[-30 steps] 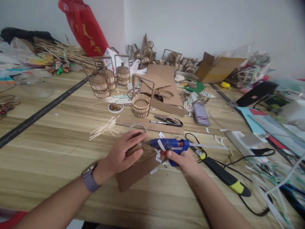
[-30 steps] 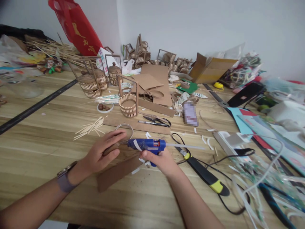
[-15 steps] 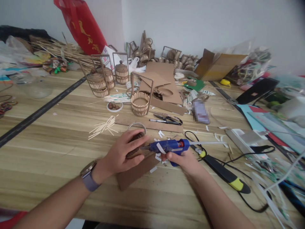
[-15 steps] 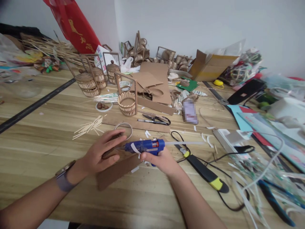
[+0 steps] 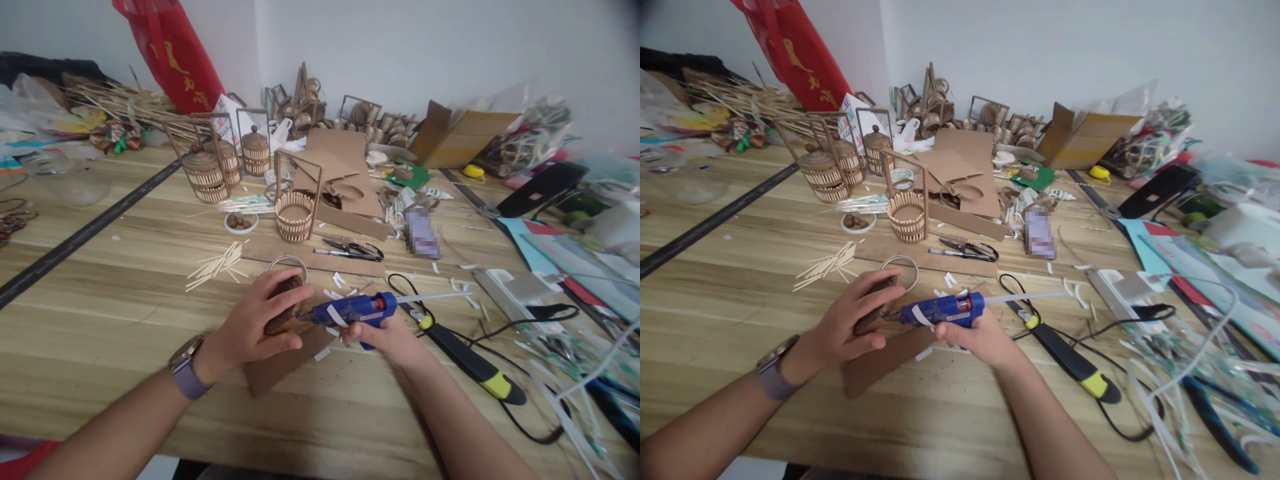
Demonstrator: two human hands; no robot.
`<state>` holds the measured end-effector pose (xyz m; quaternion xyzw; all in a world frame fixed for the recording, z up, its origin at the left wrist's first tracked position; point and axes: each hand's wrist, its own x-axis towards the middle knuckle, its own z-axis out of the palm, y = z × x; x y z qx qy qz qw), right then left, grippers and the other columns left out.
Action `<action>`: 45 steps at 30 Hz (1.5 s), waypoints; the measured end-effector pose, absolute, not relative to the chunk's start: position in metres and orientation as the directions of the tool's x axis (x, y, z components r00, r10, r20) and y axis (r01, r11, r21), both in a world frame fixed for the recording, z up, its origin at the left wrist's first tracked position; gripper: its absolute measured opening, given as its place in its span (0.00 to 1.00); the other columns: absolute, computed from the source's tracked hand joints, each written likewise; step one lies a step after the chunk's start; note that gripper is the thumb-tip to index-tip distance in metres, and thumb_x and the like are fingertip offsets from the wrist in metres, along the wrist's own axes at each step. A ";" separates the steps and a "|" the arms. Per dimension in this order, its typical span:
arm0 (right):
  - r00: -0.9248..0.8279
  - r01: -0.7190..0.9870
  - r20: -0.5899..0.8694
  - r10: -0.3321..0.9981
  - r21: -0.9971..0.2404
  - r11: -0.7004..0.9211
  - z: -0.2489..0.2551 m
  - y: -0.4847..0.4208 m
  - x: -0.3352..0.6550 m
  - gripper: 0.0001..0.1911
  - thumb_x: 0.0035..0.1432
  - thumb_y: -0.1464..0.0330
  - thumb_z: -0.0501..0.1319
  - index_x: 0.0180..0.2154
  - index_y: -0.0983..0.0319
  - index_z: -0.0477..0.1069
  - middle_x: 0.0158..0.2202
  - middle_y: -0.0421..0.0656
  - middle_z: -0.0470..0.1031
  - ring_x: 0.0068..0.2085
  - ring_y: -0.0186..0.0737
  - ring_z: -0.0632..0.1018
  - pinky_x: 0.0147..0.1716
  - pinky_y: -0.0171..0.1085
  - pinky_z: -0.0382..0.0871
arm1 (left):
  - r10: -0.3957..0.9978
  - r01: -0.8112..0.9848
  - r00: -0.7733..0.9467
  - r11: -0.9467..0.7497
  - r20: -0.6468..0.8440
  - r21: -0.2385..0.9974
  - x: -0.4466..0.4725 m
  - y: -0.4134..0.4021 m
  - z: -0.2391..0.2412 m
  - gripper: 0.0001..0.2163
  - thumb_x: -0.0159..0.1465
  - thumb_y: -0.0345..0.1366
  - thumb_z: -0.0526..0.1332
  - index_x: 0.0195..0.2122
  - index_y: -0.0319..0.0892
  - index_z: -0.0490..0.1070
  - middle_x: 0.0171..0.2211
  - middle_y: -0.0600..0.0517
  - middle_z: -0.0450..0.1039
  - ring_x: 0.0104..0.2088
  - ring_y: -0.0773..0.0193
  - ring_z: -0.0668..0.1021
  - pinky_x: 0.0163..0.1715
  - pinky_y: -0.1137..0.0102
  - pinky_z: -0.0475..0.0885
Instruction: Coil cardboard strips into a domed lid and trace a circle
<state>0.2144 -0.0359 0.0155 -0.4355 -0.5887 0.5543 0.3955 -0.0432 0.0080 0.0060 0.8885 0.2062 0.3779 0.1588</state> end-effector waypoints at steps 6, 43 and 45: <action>-0.315 0.063 0.007 0.949 -0.998 0.028 0.018 -0.037 0.212 0.26 0.47 0.44 0.70 0.28 0.62 0.77 0.22 0.41 0.73 0.25 0.37 0.72 0.25 0.35 0.67 | 0.473 0.234 0.633 -0.871 0.612 0.431 -0.043 0.007 0.005 0.24 0.72 0.51 0.51 0.65 0.49 0.60 0.62 0.39 0.62 0.60 0.46 0.69 0.59 0.50 0.65; -0.237 0.224 0.097 0.967 -0.963 0.151 0.020 -0.040 0.216 0.30 0.45 0.40 0.69 0.27 0.60 0.72 0.24 0.40 0.69 0.27 0.39 0.69 0.26 0.36 0.65 | 0.442 0.239 0.620 -0.894 0.649 0.380 -0.043 0.006 0.006 0.22 0.68 0.40 0.57 0.64 0.51 0.61 0.63 0.41 0.59 0.60 0.45 0.67 0.59 0.49 0.64; -0.228 0.230 0.108 0.968 -0.960 0.161 0.019 -0.040 0.217 0.29 0.45 0.40 0.69 0.26 0.60 0.71 0.25 0.41 0.69 0.27 0.40 0.70 0.26 0.37 0.66 | 0.436 0.243 0.619 -0.897 0.653 0.369 -0.043 0.006 0.007 0.21 0.69 0.41 0.56 0.64 0.50 0.61 0.63 0.40 0.59 0.60 0.45 0.67 0.59 0.49 0.64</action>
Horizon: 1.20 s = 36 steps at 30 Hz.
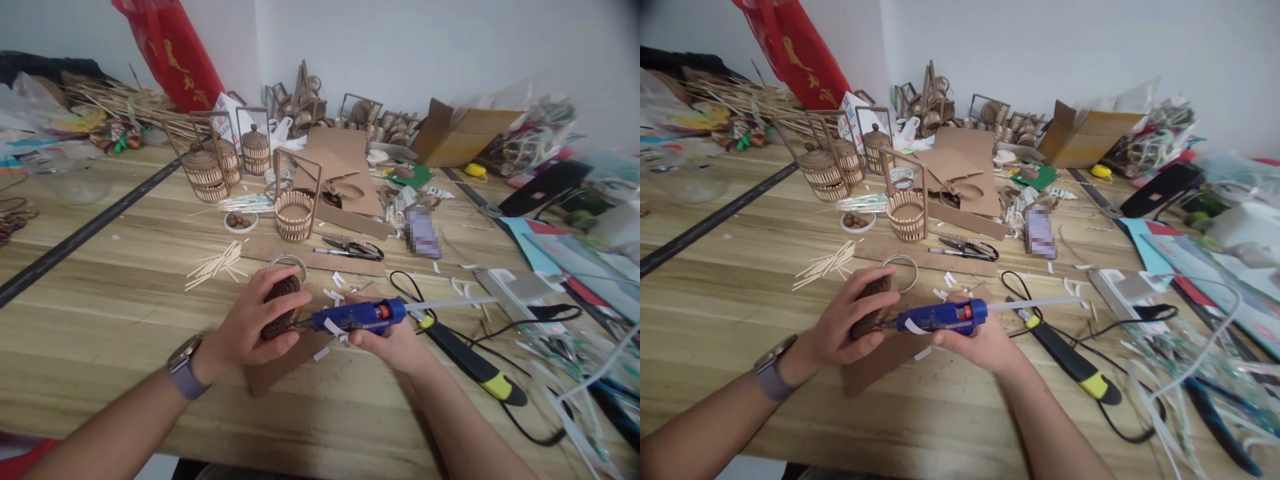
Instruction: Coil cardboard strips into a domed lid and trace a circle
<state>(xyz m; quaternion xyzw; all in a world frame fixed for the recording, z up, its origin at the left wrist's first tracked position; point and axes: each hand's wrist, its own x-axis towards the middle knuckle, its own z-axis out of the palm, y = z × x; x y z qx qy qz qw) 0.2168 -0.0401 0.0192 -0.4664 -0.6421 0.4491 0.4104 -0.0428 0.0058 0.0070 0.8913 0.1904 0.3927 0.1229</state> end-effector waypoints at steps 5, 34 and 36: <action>-0.234 0.252 0.126 0.964 -0.950 0.185 0.019 -0.040 0.218 0.28 0.45 0.40 0.69 0.25 0.59 0.71 0.24 0.42 0.69 0.26 0.40 0.70 0.25 0.37 0.66 | 0.422 0.252 0.619 -0.905 0.663 0.342 -0.044 0.006 0.007 0.22 0.70 0.44 0.56 0.64 0.51 0.60 0.63 0.40 0.59 0.60 0.44 0.67 0.58 0.48 0.65; -0.259 0.210 0.142 0.955 -0.957 0.200 0.014 -0.038 0.219 0.28 0.46 0.41 0.68 0.23 0.59 0.72 0.21 0.40 0.69 0.23 0.38 0.70 0.22 0.35 0.67 | 0.403 0.257 0.573 -0.915 0.714 0.311 -0.040 0.000 0.013 0.18 0.65 0.34 0.57 0.57 0.47 0.64 0.61 0.40 0.60 0.58 0.45 0.68 0.56 0.48 0.65; -0.264 0.202 0.136 0.955 -0.960 0.192 0.014 -0.038 0.219 0.28 0.46 0.41 0.69 0.23 0.60 0.72 0.20 0.40 0.69 0.23 0.38 0.71 0.22 0.35 0.68 | 0.404 0.244 0.570 -0.915 0.716 0.322 -0.040 -0.001 0.014 0.18 0.65 0.33 0.57 0.57 0.46 0.64 0.60 0.40 0.60 0.58 0.46 0.67 0.57 0.48 0.65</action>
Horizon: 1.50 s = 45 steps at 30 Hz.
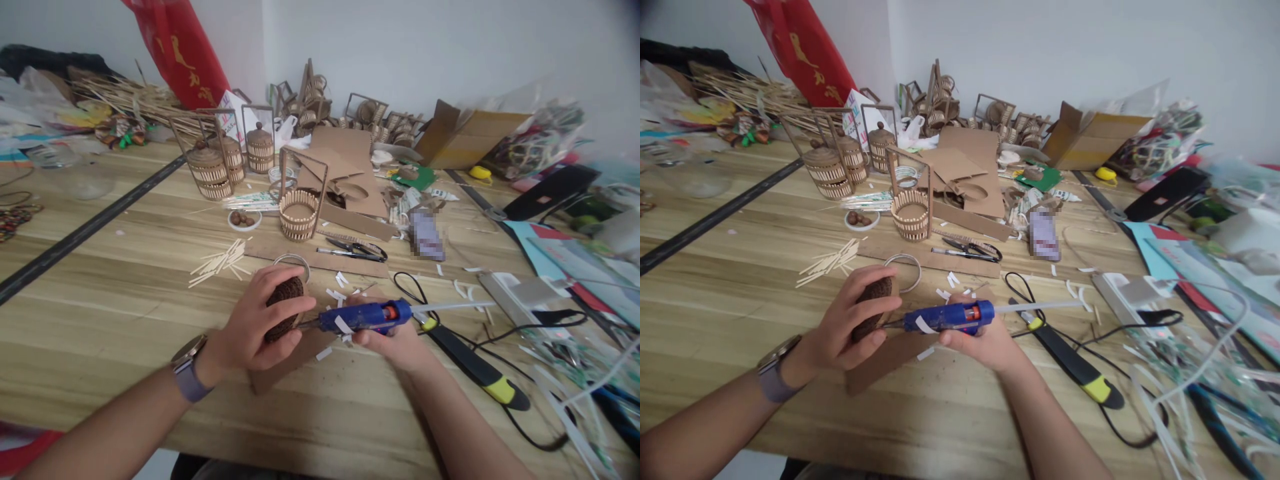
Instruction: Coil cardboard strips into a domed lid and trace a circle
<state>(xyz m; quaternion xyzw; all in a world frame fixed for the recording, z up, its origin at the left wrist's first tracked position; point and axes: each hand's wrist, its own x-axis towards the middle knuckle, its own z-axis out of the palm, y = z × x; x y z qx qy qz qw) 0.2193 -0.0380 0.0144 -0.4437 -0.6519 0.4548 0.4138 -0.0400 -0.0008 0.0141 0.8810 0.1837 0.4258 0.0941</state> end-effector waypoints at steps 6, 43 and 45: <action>-0.264 0.183 0.133 0.955 -0.965 0.185 0.014 -0.037 0.219 0.27 0.47 0.42 0.69 0.23 0.60 0.73 0.21 0.41 0.70 0.24 0.38 0.71 0.23 0.35 0.68 | 0.424 0.195 0.530 -0.904 0.735 0.381 -0.039 0.000 0.012 0.22 0.66 0.32 0.56 0.62 0.45 0.60 0.61 0.38 0.61 0.59 0.46 0.68 0.57 0.48 0.65; -0.232 0.183 0.120 0.965 -0.969 0.164 0.015 -0.039 0.215 0.28 0.46 0.42 0.69 0.23 0.60 0.71 0.21 0.40 0.68 0.24 0.37 0.69 0.23 0.36 0.67 | 0.509 0.223 0.542 -0.855 0.669 0.469 -0.036 -0.001 0.006 0.27 0.67 0.36 0.56 0.67 0.45 0.53 0.60 0.39 0.62 0.59 0.45 0.68 0.58 0.49 0.65; -0.243 0.189 0.128 0.962 -0.966 0.176 0.015 -0.038 0.215 0.29 0.47 0.41 0.69 0.22 0.60 0.70 0.20 0.39 0.66 0.23 0.36 0.68 0.22 0.35 0.65 | 0.509 0.223 0.539 -0.855 0.671 0.469 -0.036 -0.001 0.006 0.27 0.67 0.35 0.56 0.67 0.45 0.54 0.60 0.39 0.62 0.59 0.45 0.67 0.58 0.49 0.65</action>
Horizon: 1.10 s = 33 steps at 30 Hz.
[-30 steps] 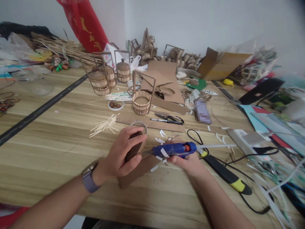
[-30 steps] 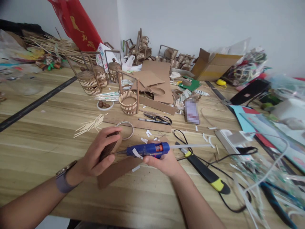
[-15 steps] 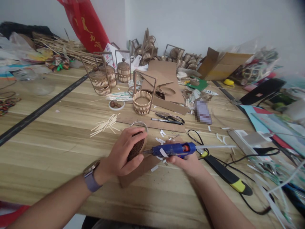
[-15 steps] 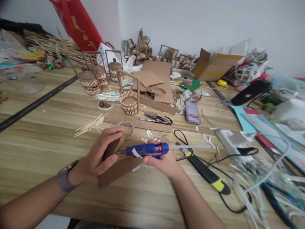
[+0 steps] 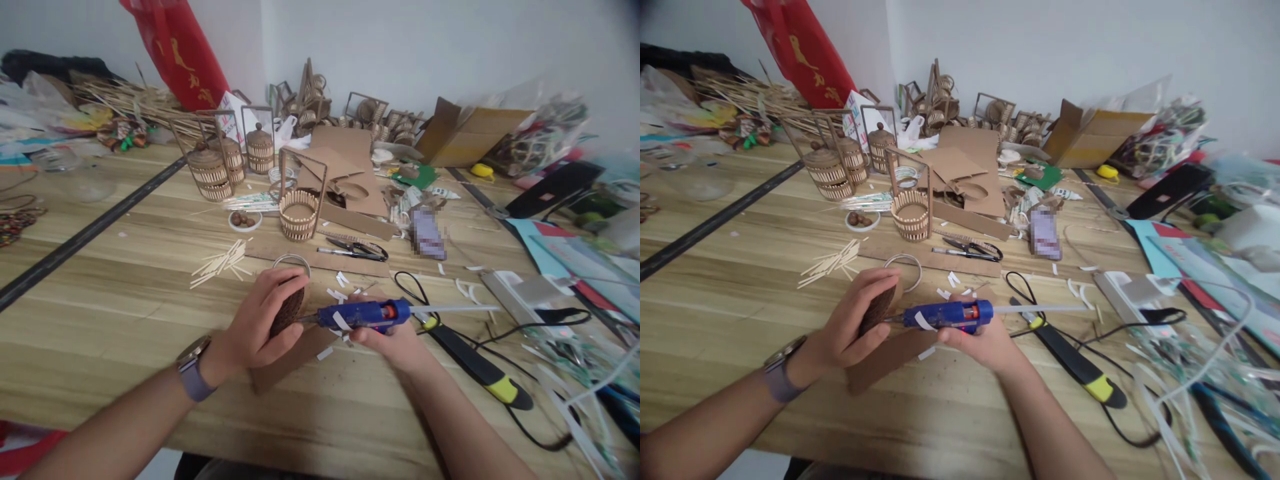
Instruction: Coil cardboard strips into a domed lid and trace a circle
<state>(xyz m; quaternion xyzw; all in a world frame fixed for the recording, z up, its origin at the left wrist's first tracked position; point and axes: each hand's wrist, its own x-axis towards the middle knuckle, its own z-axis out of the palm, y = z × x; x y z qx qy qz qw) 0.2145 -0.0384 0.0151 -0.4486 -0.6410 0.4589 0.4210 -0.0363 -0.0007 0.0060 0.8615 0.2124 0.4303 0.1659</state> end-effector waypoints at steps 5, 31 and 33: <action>-0.247 0.213 0.116 0.962 -0.962 0.171 0.015 -0.038 0.215 0.29 0.47 0.40 0.68 0.23 0.60 0.71 0.21 0.40 0.68 0.24 0.37 0.68 0.22 0.35 0.65 | 0.513 0.231 0.547 -0.852 0.661 0.470 -0.036 -0.002 0.007 0.27 0.67 0.35 0.56 0.67 0.45 0.54 0.60 0.39 0.62 0.59 0.45 0.67 0.58 0.49 0.65; -0.214 0.215 0.073 0.974 -0.969 0.120 0.010 -0.038 0.217 0.26 0.45 0.43 0.71 0.25 0.60 0.75 0.23 0.41 0.74 0.25 0.39 0.73 0.26 0.36 0.70 | 0.594 0.222 0.471 -0.795 0.652 0.564 -0.038 -0.004 0.005 0.26 0.70 0.37 0.54 0.69 0.46 0.52 0.63 0.38 0.61 0.62 0.45 0.66 0.60 0.48 0.64; -0.196 0.197 0.066 0.978 -0.975 0.105 0.009 -0.036 0.220 0.26 0.46 0.43 0.70 0.28 0.60 0.77 0.25 0.42 0.76 0.27 0.41 0.75 0.29 0.38 0.72 | 0.602 0.196 0.457 -0.786 0.654 0.587 -0.039 -0.003 0.002 0.26 0.71 0.38 0.54 0.69 0.46 0.52 0.63 0.38 0.61 0.63 0.46 0.65 0.62 0.48 0.63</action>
